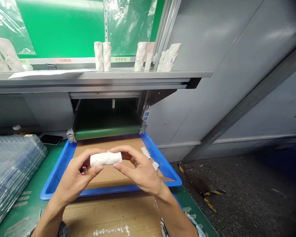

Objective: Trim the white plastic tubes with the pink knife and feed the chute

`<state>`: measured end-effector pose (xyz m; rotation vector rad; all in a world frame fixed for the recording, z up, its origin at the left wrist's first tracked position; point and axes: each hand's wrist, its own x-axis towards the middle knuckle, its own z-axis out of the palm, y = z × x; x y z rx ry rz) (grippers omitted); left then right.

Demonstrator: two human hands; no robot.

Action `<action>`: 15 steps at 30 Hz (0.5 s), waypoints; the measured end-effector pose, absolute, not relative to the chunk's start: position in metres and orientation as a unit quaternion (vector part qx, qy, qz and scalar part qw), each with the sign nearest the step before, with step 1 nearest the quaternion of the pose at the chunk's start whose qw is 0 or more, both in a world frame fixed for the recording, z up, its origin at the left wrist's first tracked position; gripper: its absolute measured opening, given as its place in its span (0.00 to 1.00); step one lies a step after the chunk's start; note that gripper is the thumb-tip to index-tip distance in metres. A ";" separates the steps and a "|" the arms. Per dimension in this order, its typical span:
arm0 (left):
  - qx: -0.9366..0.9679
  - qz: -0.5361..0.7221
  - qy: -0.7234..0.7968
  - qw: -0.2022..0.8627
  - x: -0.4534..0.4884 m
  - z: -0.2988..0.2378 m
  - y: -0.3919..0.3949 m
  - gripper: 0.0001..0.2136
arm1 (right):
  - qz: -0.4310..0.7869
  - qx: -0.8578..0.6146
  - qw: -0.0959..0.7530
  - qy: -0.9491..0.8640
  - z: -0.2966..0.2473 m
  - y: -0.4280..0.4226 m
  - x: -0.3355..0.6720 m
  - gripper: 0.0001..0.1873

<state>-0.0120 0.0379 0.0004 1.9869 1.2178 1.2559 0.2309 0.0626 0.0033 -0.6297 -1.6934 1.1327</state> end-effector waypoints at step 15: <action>0.740 0.455 0.430 0.246 -0.011 0.002 0.038 0.17 | 0.464 -0.258 0.484 -0.696 0.006 0.060 0.231 0.20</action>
